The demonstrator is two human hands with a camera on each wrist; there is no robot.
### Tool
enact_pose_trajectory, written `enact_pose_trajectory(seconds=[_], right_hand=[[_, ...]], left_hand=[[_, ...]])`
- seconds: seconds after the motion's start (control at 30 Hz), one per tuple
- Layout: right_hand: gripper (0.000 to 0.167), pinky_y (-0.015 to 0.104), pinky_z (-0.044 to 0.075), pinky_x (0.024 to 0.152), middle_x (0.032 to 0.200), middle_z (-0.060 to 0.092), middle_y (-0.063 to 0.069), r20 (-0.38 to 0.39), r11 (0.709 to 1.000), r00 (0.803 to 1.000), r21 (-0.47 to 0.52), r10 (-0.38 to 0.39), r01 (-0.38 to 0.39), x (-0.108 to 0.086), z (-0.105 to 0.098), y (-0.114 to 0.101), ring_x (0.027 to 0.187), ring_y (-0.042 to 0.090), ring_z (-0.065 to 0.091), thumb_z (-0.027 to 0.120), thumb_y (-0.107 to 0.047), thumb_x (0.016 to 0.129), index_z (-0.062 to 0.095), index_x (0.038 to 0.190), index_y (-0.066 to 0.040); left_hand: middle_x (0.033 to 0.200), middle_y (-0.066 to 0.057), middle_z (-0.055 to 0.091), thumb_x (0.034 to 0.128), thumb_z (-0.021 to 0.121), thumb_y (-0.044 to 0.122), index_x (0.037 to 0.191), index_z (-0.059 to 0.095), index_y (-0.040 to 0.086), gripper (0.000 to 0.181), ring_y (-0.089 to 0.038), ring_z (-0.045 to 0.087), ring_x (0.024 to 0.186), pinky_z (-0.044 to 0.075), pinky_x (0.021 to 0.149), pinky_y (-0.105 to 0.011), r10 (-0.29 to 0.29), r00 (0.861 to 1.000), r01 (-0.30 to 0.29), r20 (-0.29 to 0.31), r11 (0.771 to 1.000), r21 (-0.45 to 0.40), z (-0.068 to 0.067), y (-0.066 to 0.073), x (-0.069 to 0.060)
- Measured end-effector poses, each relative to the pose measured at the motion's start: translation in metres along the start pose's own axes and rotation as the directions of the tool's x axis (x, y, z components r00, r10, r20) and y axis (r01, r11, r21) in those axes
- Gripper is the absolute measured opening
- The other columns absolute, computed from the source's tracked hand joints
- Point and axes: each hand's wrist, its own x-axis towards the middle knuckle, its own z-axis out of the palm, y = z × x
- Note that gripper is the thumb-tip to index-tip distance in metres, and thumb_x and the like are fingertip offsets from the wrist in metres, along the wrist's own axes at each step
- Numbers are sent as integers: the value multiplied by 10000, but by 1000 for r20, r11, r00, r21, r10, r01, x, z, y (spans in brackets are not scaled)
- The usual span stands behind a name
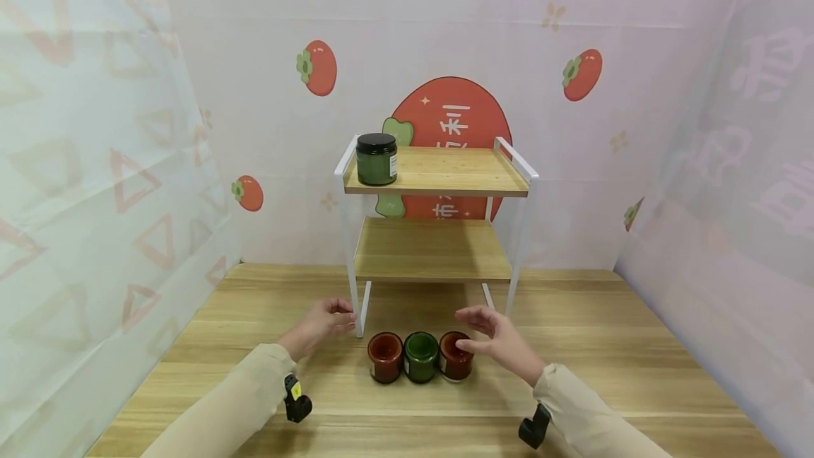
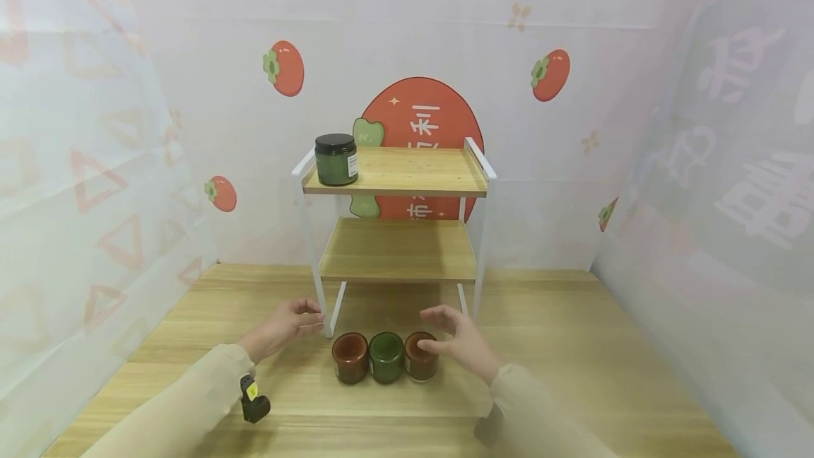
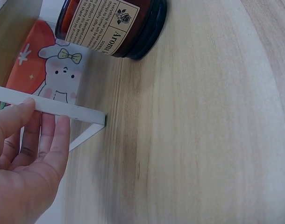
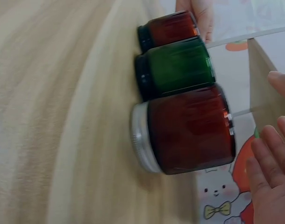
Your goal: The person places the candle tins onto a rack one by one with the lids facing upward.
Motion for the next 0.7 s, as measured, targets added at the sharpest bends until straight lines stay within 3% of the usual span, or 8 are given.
enact_pose_trajectory(seconds=[0.33, 0.7], right_hand=[[633, 523, 382, 1109, 1341, 516, 265, 42, 997, 997, 35, 69, -70, -7, 2, 13, 1284, 440, 453, 808, -198, 786, 510, 1289, 45], [739, 519, 370, 1115, 1384, 487, 249, 85, 997, 994, 23, 72, -74, -9, 4, 23, 1291, 429, 451, 834, -154, 745, 458, 1349, 41]], left_hand=[[964, -78, 546, 905, 584, -64, 1021, 514, -87, 137, -219, 616, 941, 573, 924, -369, 0, 1000, 0, -11, 1000, 19, 0, 0, -1], [987, -91, 550, 910, 588, -49, 1042, 510, -97, 161, -228, 618, 956, 570, 929, -362, 2, 1000, -2, -7, 1000, 18, -2, -1, 1]])
